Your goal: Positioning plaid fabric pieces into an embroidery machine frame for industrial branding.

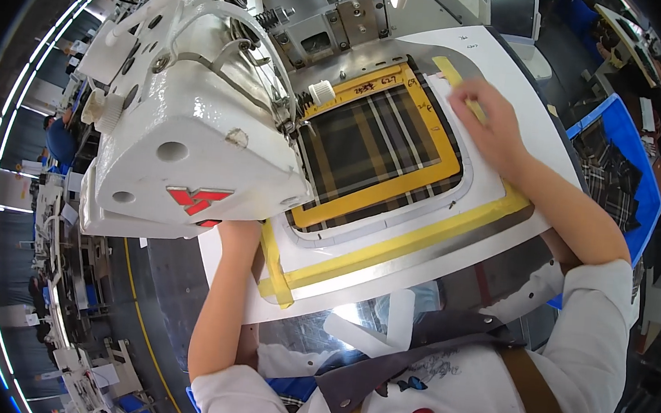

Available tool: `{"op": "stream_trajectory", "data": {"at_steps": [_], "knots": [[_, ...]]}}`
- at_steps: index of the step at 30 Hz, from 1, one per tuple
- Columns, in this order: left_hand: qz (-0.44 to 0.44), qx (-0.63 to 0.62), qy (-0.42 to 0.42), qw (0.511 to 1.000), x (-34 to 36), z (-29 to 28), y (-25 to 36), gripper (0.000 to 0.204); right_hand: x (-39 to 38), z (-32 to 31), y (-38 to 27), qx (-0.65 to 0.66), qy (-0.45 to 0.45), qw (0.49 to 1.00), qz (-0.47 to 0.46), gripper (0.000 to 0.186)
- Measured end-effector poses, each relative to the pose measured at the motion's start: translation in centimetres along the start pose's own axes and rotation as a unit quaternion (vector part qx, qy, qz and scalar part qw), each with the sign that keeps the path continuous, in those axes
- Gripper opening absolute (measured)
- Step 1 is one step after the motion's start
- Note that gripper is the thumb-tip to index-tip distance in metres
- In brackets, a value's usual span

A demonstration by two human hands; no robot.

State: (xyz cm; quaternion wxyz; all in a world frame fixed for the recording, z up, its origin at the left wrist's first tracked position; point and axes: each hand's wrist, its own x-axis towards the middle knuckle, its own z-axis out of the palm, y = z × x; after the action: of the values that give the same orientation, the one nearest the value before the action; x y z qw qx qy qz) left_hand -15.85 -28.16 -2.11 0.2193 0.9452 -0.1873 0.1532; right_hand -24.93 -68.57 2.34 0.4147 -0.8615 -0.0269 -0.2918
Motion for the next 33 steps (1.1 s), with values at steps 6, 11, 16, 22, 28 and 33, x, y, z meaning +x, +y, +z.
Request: {"op": "stream_trajectory", "data": {"at_steps": [6,11,16,22,28,33], "knots": [[0.259,-0.072,-0.178,0.947,-5.8,-4.9,10.4,0.048,-7.9,-2.2,-5.2,-0.119,-0.234,0.94,-0.218,0.021],[0.217,-0.033,-0.203,0.954,-5.9,-4.6,11.3,0.06,-8.5,-2.0,-5.2,-0.16,-0.267,0.932,-0.183,0.038],[0.219,-0.042,-0.21,0.952,-6.6,-4.8,11.3,0.06,-9.0,-2.2,-5.7,-0.195,-0.245,0.93,-0.195,0.038],[0.243,-0.008,-0.19,0.951,-6.5,-4.8,11.3,0.058,-9.1,-2.1,-5.6,-0.207,-0.226,0.932,-0.194,0.038],[0.231,-0.026,-0.182,0.955,-6.8,-4.8,11.4,0.057,-9.2,-2.3,-5.8,-0.231,-0.239,0.923,-0.195,0.039],[0.235,-0.024,-0.166,0.957,-7.0,-4.9,11.0,0.055,-9.1,-1.8,-6.0,-0.234,-0.239,0.921,-0.202,0.04]]}}
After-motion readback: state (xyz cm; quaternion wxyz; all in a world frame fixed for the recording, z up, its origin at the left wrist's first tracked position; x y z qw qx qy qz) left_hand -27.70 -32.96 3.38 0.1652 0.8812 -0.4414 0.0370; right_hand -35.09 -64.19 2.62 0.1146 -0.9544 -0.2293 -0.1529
